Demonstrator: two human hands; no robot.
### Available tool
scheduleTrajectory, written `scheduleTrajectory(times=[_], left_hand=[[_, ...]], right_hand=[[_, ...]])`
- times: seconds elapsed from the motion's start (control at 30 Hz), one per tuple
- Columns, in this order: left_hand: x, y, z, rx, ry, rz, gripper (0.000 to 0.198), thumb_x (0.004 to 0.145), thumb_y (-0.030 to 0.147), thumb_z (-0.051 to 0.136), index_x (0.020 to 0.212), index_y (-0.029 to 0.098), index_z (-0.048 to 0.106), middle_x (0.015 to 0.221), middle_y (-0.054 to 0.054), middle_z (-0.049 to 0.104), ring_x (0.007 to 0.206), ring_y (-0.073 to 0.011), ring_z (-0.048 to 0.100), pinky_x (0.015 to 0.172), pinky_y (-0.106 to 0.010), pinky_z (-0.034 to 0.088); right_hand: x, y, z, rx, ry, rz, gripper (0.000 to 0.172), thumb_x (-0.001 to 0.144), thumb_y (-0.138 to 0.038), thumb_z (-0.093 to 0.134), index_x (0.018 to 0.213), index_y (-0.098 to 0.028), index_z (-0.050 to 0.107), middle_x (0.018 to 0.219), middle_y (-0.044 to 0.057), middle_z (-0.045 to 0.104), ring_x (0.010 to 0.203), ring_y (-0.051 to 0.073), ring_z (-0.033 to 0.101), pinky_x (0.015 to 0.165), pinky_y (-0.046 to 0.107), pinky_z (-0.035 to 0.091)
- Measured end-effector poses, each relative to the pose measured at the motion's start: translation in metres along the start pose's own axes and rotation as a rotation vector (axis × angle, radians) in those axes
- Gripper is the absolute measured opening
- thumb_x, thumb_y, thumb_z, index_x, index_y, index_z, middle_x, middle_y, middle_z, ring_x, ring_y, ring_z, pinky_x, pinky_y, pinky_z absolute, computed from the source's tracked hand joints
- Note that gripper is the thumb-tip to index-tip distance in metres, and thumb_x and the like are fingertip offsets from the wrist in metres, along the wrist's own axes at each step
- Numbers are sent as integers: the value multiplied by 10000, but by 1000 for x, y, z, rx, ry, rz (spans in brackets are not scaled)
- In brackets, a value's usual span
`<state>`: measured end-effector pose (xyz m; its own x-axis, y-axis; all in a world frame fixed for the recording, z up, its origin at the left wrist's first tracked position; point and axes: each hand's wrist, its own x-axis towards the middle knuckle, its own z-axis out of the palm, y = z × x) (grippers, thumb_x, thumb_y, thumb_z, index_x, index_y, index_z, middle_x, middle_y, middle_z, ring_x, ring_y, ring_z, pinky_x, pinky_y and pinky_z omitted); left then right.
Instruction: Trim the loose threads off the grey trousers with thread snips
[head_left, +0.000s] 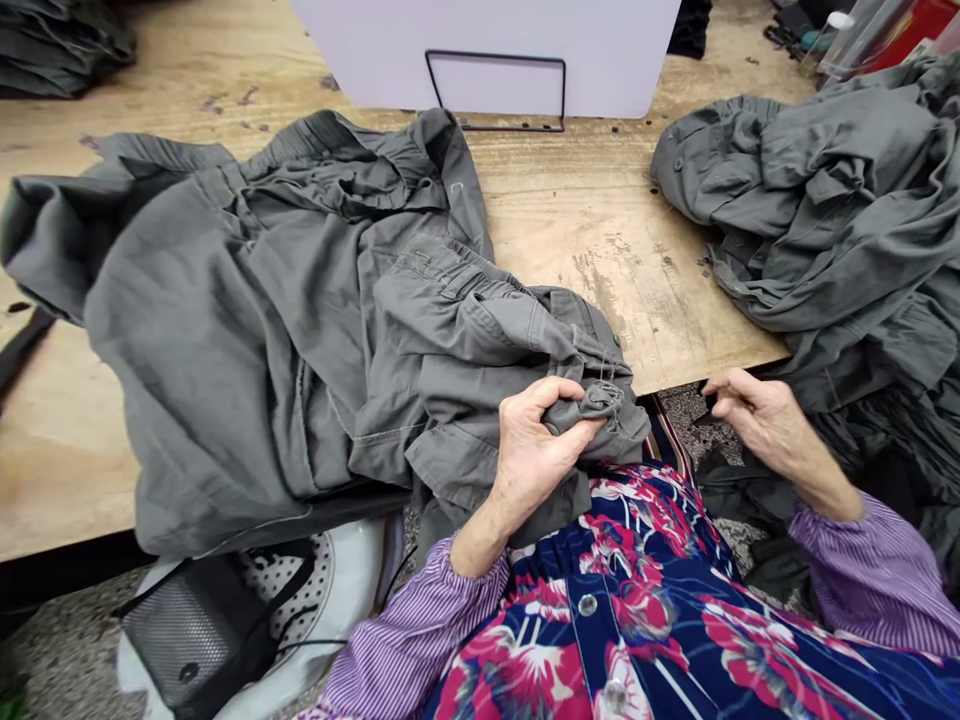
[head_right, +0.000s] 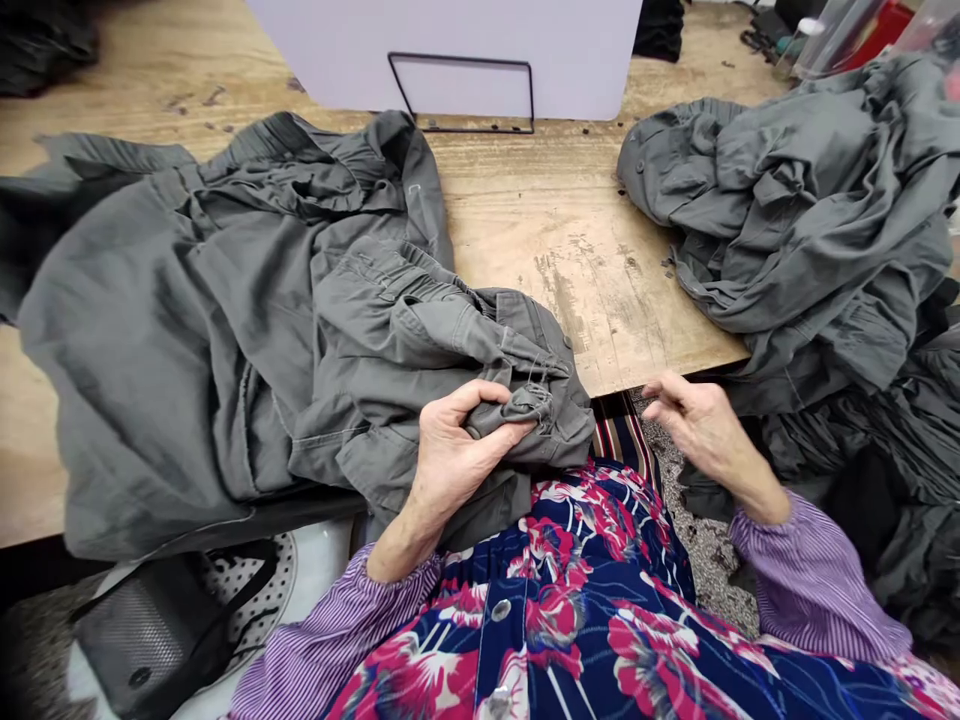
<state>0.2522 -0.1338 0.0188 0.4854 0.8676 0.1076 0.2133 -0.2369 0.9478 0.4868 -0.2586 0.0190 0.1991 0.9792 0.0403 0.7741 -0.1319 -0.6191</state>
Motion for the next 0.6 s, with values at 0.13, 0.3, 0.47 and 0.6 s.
scheduleTrajectory(times=[0.13,0.3,0.47,0.6], left_hand=[[-1,1,1,-9,10,-45,122,624,183,700,691,139,607,647,34,599,580,-78,515,565,-177,397],[-1,0,0,-24,3,-82,126,629,205,696,693,140,608,650,34,595,585,-82,509,568,-181,398],[-1,-2,0,-22,6,-76,135,629,210,697,701,141,606,643,39,578,573,-75,481,560,-177,384],[-1,-2,0,-25,3,-81,140,628,213,698,700,139,604,640,38,570,575,-72,471,556,-176,377]], right_hand=[[10,-31,33,-208,200,-312,326,923,-424,361,1063,-153,479,729,44,578,635,157,549,563,253,394],[25,-50,47,-334,298,-563,185,918,-302,413,987,-143,477,747,61,567,677,164,505,595,269,379],[32,-52,48,-420,330,-621,179,912,-281,438,974,-123,496,742,67,582,667,165,482,605,278,373],[35,-57,48,-452,343,-641,176,920,-281,427,943,-129,513,705,51,572,657,154,481,596,266,360]])
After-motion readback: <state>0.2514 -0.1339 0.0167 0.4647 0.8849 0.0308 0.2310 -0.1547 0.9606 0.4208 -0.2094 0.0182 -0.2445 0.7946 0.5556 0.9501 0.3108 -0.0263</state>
